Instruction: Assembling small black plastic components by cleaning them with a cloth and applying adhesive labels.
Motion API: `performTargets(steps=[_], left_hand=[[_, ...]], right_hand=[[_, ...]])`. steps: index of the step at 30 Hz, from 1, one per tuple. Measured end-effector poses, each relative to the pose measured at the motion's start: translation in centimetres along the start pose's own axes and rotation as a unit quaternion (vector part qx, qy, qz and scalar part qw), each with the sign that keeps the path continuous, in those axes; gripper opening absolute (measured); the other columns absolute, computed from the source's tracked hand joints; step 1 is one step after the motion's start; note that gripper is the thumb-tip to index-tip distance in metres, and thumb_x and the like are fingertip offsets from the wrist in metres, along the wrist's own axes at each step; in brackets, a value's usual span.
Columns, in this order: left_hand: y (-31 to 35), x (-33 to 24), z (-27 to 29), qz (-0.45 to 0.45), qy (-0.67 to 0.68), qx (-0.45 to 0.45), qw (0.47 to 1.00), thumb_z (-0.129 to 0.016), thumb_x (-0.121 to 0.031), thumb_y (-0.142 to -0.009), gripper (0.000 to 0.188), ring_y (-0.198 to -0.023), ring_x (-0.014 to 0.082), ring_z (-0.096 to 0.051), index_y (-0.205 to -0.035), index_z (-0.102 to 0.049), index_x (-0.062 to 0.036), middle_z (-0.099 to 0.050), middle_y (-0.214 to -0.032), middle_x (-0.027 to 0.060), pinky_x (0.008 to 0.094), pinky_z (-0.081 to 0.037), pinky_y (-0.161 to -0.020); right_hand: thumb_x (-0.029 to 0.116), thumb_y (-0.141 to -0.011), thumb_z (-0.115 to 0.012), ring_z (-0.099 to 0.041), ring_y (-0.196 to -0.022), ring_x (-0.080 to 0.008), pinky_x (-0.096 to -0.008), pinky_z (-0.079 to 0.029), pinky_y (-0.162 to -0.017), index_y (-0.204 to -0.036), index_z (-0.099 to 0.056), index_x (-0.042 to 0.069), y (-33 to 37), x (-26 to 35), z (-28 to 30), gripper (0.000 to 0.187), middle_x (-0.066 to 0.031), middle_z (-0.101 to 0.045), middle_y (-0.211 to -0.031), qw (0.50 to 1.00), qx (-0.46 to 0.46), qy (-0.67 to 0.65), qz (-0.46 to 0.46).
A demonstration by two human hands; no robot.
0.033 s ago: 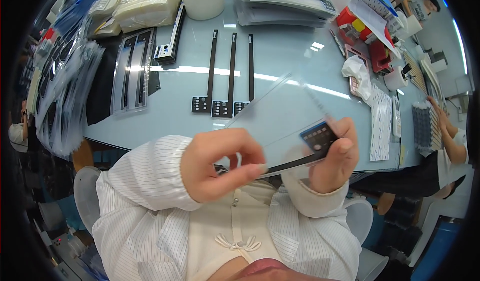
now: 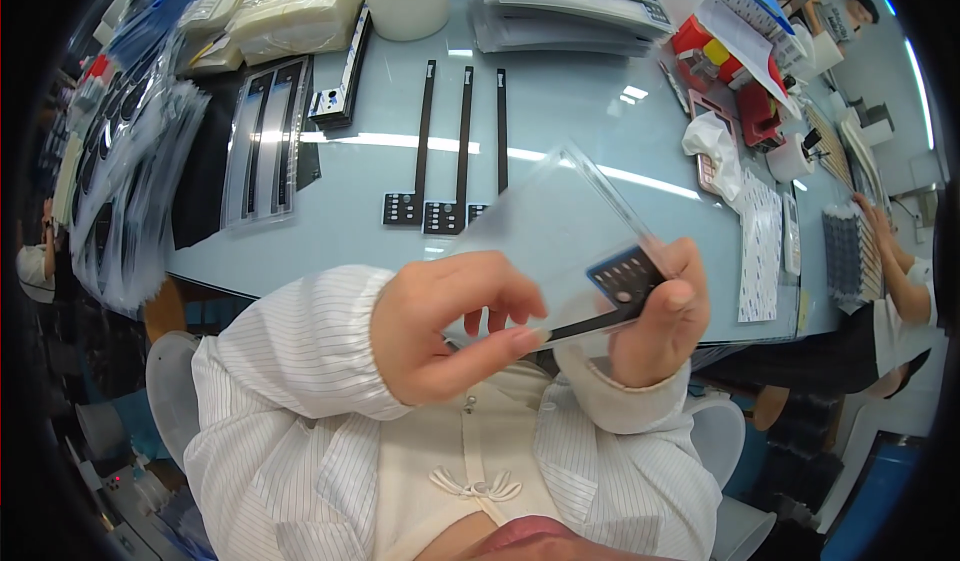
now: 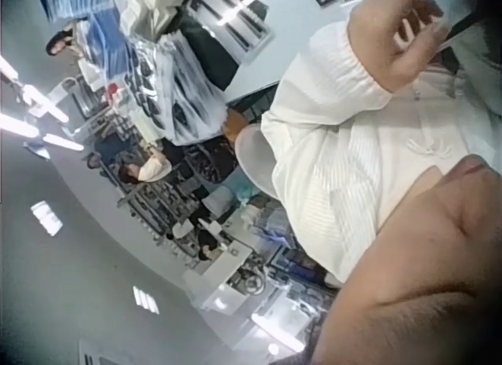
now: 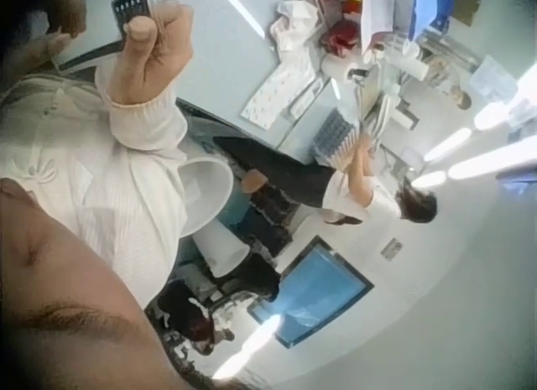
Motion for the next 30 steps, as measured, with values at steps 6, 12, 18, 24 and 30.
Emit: performTargets(steps=[6, 12, 18, 24, 30], left_hand=[[-1.7, -1.9, 0.1, -0.031, -0.181, -0.012, 0.983, -0.067, -0.018, -0.088, 0.021, -0.053, 0.0168, -0.060, -0.091, -0.057, -0.0002, -0.059, -0.065, 0.0064, 0.0262, -0.046, -0.050], [-3.6, -2.2, 0.1, -0.032, -0.245, -0.007, 0.969, -0.072, -0.042, -0.083, 0.045, -0.044, 0.0188, -0.057, -0.078, -0.053, -0.0015, -0.055, -0.055, 0.0065, 0.0278, -0.043, -0.042], [-4.0, -4.2, 0.2, -0.051, -0.275, 0.025, 0.960, -0.076, -0.045, -0.076, 0.049, -0.042, 0.0206, -0.055, -0.070, -0.053, -0.0019, -0.054, -0.054, 0.0076, 0.0279, -0.042, -0.040], [-2.8, -8.0, 0.7, -0.135, -0.265, -0.051, 0.953, -0.070, -0.019, -0.069, 0.025, -0.040, 0.0217, -0.054, -0.061, -0.052, -0.0031, -0.053, -0.052, 0.0075, 0.0278, -0.039, -0.039], [-1.3, -7.9, 4.0, -0.032, -0.135, -0.077, 0.987, -0.058, -0.009, -0.073, 0.017, -0.037, 0.0169, -0.043, -0.059, -0.051, -0.0017, -0.042, -0.047, 0.0039, 0.0299, -0.031, -0.039]], right_hand=[[0.073, -0.091, -0.024, -0.044, -0.061, -0.0076, -0.0214, -0.035, -0.055, -0.080, -0.039, 0.006, 1.0, 0.1, -1.8, 0.070, -0.0031, -0.052, -0.072, 0.997, -0.014, 0.073, 0.030], [0.067, -0.095, -0.028, -0.040, -0.063, -0.0099, -0.0256, -0.032, -0.056, -0.086, -0.048, -0.001, 0.7, 0.1, -3.1, 0.071, -0.0048, -0.051, -0.076, 0.997, 0.059, -0.016, 0.044], [0.056, -0.101, -0.032, -0.033, -0.055, -0.0106, -0.0264, -0.025, -0.049, -0.077, -0.046, 0.001, 0.8, 1.6, -3.4, 0.061, -0.0032, -0.041, -0.067, 0.993, 0.060, -0.054, 0.090], [0.046, -0.104, -0.031, -0.036, -0.053, -0.0103, -0.0272, -0.026, -0.047, -0.074, -0.049, 0.003, 0.5, 2.6, -1.8, 0.056, -0.0045, -0.046, -0.063, 0.985, 0.016, -0.128, 0.119], [0.043, -0.105, -0.033, -0.033, -0.051, -0.0107, -0.0260, -0.023, -0.048, -0.066, -0.044, 0.008, -0.1, 4.5, 5.7, 0.054, -0.0007, -0.037, -0.057, 0.965, -0.199, -0.071, 0.154]])
Point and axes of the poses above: each hand's wrist, its own y-axis away from the middle knuckle, its own z-axis out of the back of the hand, x = y × z, the point moved 8 cm from there along -y, towards the middle knuckle
